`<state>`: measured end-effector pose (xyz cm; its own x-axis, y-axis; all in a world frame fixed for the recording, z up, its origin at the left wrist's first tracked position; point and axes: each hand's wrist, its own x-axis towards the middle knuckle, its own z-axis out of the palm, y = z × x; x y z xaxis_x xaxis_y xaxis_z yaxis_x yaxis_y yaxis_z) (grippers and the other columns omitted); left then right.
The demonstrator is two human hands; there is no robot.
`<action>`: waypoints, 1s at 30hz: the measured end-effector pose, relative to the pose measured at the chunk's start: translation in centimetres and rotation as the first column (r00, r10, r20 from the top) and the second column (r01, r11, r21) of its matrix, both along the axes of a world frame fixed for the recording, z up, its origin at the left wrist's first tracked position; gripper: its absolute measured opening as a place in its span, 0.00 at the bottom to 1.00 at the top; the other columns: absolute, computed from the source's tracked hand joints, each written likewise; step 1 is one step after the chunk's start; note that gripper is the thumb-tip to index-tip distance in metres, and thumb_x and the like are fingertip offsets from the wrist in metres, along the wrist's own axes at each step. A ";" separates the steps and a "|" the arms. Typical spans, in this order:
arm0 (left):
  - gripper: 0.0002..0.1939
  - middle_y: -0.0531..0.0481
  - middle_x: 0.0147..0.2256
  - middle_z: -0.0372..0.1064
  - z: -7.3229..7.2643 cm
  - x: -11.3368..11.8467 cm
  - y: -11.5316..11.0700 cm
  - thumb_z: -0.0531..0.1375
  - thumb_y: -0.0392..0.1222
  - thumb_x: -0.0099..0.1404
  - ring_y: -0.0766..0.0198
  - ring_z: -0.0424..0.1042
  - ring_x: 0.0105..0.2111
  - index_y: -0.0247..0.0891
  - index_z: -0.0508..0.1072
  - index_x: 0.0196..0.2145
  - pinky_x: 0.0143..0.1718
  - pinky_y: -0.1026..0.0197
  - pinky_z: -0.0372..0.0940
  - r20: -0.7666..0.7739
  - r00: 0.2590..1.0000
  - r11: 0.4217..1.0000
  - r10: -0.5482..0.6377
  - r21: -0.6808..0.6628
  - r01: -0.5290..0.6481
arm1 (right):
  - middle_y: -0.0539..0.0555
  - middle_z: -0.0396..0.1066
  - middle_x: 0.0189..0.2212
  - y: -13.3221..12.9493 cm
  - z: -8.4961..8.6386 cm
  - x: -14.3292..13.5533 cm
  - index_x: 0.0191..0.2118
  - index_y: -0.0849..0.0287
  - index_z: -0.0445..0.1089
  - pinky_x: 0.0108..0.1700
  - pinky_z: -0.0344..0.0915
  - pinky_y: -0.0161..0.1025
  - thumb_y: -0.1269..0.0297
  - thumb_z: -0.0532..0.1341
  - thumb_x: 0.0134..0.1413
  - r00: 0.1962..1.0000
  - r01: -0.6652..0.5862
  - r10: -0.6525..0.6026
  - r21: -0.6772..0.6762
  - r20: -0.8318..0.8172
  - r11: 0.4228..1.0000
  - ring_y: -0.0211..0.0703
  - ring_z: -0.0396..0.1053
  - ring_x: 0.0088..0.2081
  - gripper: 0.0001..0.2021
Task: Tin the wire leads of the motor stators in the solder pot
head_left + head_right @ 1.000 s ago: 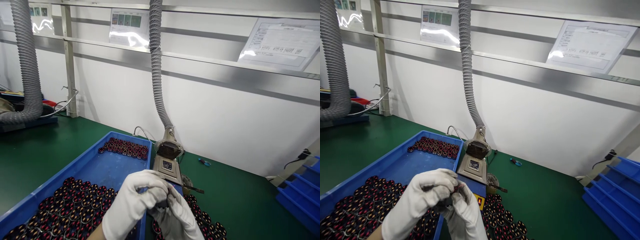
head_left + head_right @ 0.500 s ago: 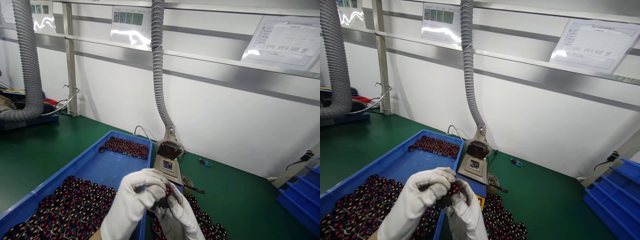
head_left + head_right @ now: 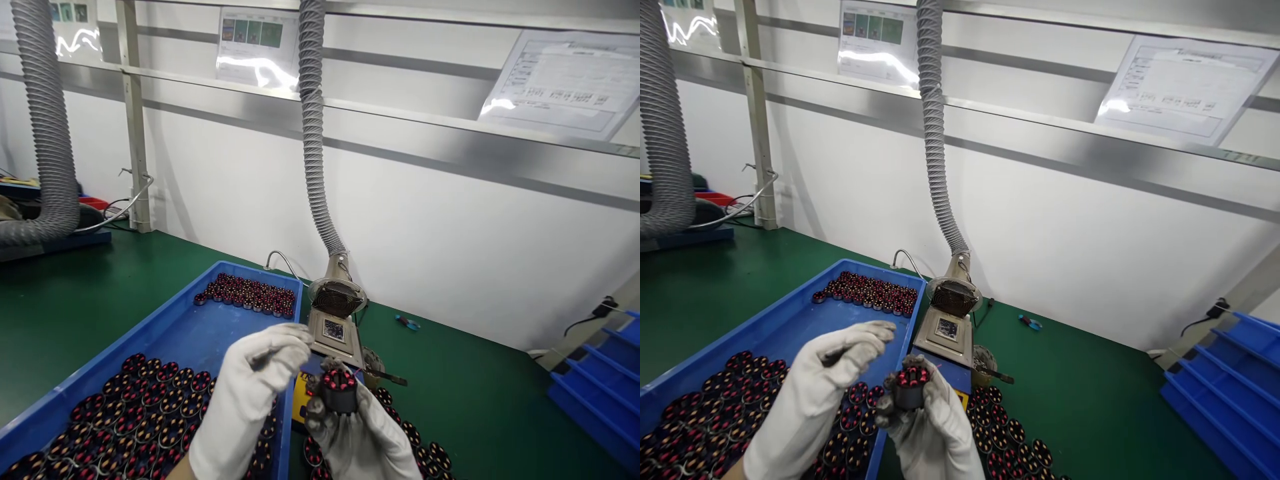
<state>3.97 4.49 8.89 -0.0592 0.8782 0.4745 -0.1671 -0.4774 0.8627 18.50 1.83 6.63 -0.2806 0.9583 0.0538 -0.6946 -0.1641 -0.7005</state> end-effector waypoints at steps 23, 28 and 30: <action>0.10 0.48 0.37 0.76 0.8 -0.3 -0.5 0.61 0.30 0.46 0.56 0.73 0.39 0.39 0.79 0.26 0.41 0.59 0.66 0.032 0.965 0.959 -0.261 -0.105 0.263 | 0.56 0.78 0.35 -0.5 0.3 0.4 0.38 0.55 0.76 0.40 0.70 0.45 0.58 0.69 0.40 0.998 -0.058 0.058 -0.005 -0.014 0.998 0.46 0.75 0.33 0.15; 0.13 0.49 0.33 0.75 0.8 0.0 -0.7 0.57 0.27 0.45 0.59 0.71 0.38 0.40 0.78 0.22 0.38 0.63 0.66 -0.048 0.920 0.913 -0.389 -0.155 0.377 | 0.55 0.77 0.39 -0.1 -0.4 0.6 0.38 0.52 0.75 0.46 0.68 0.50 0.60 0.71 0.35 1.000 0.007 -0.007 -0.011 0.001 1.000 0.50 0.74 0.39 0.17; 0.14 0.50 0.31 0.74 0.5 0.4 -0.9 0.57 0.27 0.45 0.60 0.71 0.38 0.41 0.78 0.22 0.37 0.64 0.66 0.020 0.935 0.928 -0.353 -0.119 0.353 | 0.56 0.76 0.40 0.1 -0.8 0.7 0.37 0.53 0.75 0.50 0.65 0.49 0.61 0.71 0.35 0.995 0.089 -0.090 0.024 0.052 0.996 0.50 0.72 0.43 0.17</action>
<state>4.37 3.62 9.38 0.2659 0.8919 0.3657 -0.3044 -0.2823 0.9098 19.21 1.96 5.86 -0.1971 0.9784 0.0621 -0.6674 -0.0875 -0.7395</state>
